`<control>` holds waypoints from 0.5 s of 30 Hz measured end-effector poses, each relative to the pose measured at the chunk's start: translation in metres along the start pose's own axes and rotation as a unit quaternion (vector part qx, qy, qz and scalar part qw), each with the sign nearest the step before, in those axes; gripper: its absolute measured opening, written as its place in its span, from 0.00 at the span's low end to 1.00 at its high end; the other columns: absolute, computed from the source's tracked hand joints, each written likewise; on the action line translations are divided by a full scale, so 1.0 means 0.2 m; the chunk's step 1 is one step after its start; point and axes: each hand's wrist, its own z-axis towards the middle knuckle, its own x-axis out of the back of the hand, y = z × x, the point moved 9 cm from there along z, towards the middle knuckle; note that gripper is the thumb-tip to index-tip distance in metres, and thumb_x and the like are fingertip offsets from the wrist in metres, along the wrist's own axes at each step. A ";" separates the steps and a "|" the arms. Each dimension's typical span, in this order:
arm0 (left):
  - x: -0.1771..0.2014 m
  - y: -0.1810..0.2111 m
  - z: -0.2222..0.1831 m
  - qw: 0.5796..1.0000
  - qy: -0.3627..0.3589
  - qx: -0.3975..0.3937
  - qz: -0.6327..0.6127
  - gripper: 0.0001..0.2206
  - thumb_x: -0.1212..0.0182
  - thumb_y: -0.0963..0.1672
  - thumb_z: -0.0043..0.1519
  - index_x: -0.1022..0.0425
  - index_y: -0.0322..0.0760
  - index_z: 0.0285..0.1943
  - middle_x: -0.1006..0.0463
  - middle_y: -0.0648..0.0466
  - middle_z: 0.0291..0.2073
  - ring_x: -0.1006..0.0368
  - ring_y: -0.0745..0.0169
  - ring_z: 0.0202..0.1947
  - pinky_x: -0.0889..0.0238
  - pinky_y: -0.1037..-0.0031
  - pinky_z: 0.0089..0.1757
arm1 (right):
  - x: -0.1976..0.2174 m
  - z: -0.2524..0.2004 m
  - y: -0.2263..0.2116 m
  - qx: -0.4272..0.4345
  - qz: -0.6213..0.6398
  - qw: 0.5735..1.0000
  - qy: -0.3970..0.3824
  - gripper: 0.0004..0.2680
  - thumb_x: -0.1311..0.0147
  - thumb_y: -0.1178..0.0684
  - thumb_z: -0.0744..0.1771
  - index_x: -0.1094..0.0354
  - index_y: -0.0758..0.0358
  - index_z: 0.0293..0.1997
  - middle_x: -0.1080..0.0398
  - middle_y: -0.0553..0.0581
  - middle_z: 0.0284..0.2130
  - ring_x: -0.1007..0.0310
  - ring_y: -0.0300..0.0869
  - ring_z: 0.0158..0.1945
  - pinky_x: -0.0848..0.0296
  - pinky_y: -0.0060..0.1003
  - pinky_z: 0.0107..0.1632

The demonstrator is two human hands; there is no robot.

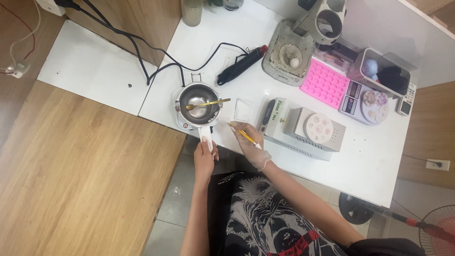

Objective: Detaching small wax fragments and detailing candle molds using a pick tool and a heat gun.

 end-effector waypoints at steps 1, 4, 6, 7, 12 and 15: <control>0.00 -0.02 0.00 1.000 0.000 0.000 0.001 0.23 0.64 0.51 0.74 0.31 0.29 0.37 0.35 0.55 0.20 0.40 0.67 0.20 0.42 0.72 0.26 | -0.01 -0.01 0.02 -0.001 0.001 1.000 0.001 0.03 0.43 0.61 0.69 0.32 0.69 0.42 0.22 0.63 0.45 0.20 0.44 0.47 0.22 0.35 0.48; -0.01 -0.05 0.03 1.000 -0.009 -0.003 -0.009 0.23 0.63 0.51 0.74 0.31 0.29 0.37 0.35 0.55 0.20 0.40 0.67 0.20 0.41 0.72 0.26 | -0.05 -0.03 0.14 -0.076 0.063 0.995 0.031 0.04 0.43 0.60 0.69 0.32 0.70 0.42 0.22 0.64 0.42 0.19 0.43 0.46 0.21 0.35 0.49; -0.02 -0.06 0.04 1.000 -0.007 -0.009 -0.010 0.23 0.63 0.52 0.74 0.32 0.29 0.38 0.35 0.55 0.20 0.39 0.67 0.20 0.42 0.72 0.25 | -0.10 -0.04 0.28 -0.198 0.209 0.954 0.083 0.06 0.43 0.57 0.69 0.34 0.70 0.39 0.21 0.65 0.39 0.18 0.43 0.44 0.20 0.35 0.51; -0.04 -0.10 0.03 1.000 -0.010 -0.006 -0.008 0.23 0.63 0.52 0.74 0.32 0.29 0.38 0.35 0.55 0.20 0.39 0.67 0.20 0.42 0.72 0.25 | -0.11 -0.03 0.30 -0.200 0.207 0.954 0.087 0.06 0.43 0.57 0.69 0.34 0.70 0.39 0.21 0.65 0.39 0.18 0.43 0.44 0.20 0.35 0.51; -0.05 -0.08 0.05 0.999 -0.002 -0.018 -0.030 0.23 0.63 0.52 0.74 0.31 0.30 0.38 0.35 0.55 0.20 0.39 0.67 0.20 0.42 0.73 0.25 | -0.35 -0.03 0.45 -0.391 0.434 0.805 0.104 0.07 0.45 0.54 0.69 0.33 0.69 0.39 0.25 0.61 0.35 0.21 0.44 0.40 0.21 0.39 0.51; -0.05 -0.08 0.05 0.999 0.002 -0.025 -0.030 0.22 0.64 0.52 0.74 0.32 0.31 0.38 0.36 0.56 0.20 0.39 0.67 0.20 0.43 0.73 0.25 | -0.34 -0.05 0.41 -0.388 0.419 0.815 0.100 0.07 0.46 0.53 0.69 0.34 0.68 0.39 0.25 0.61 0.35 0.21 0.44 0.42 0.20 0.38 0.52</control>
